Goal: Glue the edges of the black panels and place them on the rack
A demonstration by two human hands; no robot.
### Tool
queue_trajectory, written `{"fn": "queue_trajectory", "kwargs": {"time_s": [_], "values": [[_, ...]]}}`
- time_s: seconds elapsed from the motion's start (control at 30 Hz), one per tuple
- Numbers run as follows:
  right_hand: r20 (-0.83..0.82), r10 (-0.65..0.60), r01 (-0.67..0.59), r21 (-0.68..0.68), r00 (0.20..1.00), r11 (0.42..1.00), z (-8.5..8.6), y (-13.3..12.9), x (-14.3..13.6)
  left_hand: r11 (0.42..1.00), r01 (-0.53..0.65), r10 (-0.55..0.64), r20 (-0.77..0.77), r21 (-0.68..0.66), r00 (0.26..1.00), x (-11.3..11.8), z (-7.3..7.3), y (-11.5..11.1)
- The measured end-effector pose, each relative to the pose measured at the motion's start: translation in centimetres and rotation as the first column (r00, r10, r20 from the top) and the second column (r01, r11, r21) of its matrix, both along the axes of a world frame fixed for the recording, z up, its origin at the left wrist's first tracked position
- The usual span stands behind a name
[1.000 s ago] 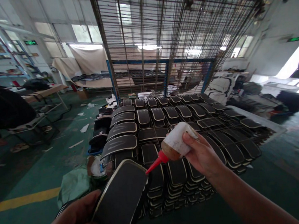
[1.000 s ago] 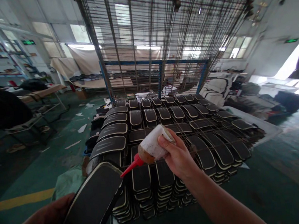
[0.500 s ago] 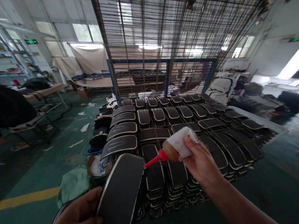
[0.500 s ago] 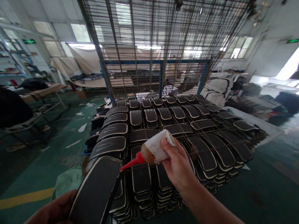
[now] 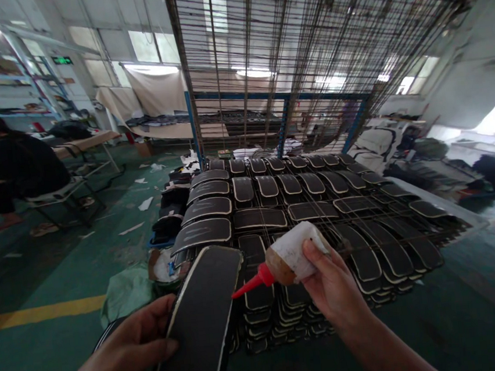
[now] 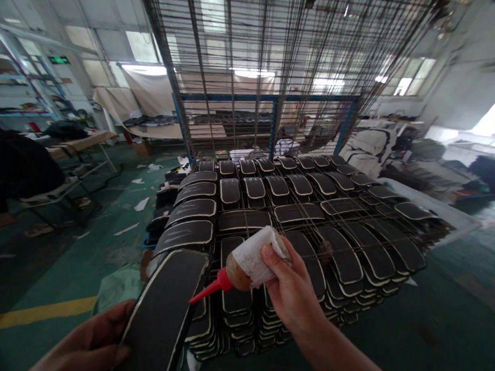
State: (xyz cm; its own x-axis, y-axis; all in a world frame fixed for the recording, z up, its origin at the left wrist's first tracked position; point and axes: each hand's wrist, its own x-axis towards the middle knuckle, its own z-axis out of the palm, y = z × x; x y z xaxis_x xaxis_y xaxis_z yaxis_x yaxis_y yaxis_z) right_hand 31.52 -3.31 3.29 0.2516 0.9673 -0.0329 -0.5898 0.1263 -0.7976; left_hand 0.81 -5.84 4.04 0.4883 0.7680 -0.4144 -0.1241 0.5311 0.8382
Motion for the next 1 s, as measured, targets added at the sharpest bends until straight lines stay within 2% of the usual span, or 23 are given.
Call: {"fn": "queue_trajectory", "kwargs": {"time_s": [0.17, 0.37, 0.67, 1.0], "values": [[0.021, 0.040, -0.040, 0.014, 0.999, 0.999, -0.2, -1.0, -0.5, 0.996, -0.034, 0.038, 0.048, -0.081, 0.998, 0.1, 0.3, -0.1], [0.049, 0.139, -0.143, 0.088, 0.989, 0.986, -0.3, -2.2, -0.9, 0.990, -0.095, 0.103, 0.073, -0.105, 0.992, 0.2, 0.6, -0.2], [0.151, 0.225, -0.252, 0.188, 0.963, 0.949, -0.4, -4.1, -1.1, 0.968, -0.215, 0.219, 0.022, -0.130, 0.975, 0.5, 2.0, -0.1], [0.261, 0.231, -0.283, 0.184, 0.937, 0.941, -0.6, -5.8, -1.6, 0.944, -0.311, 0.313, -0.002, -0.107, 0.950, 0.6, 2.3, 0.1]]}}
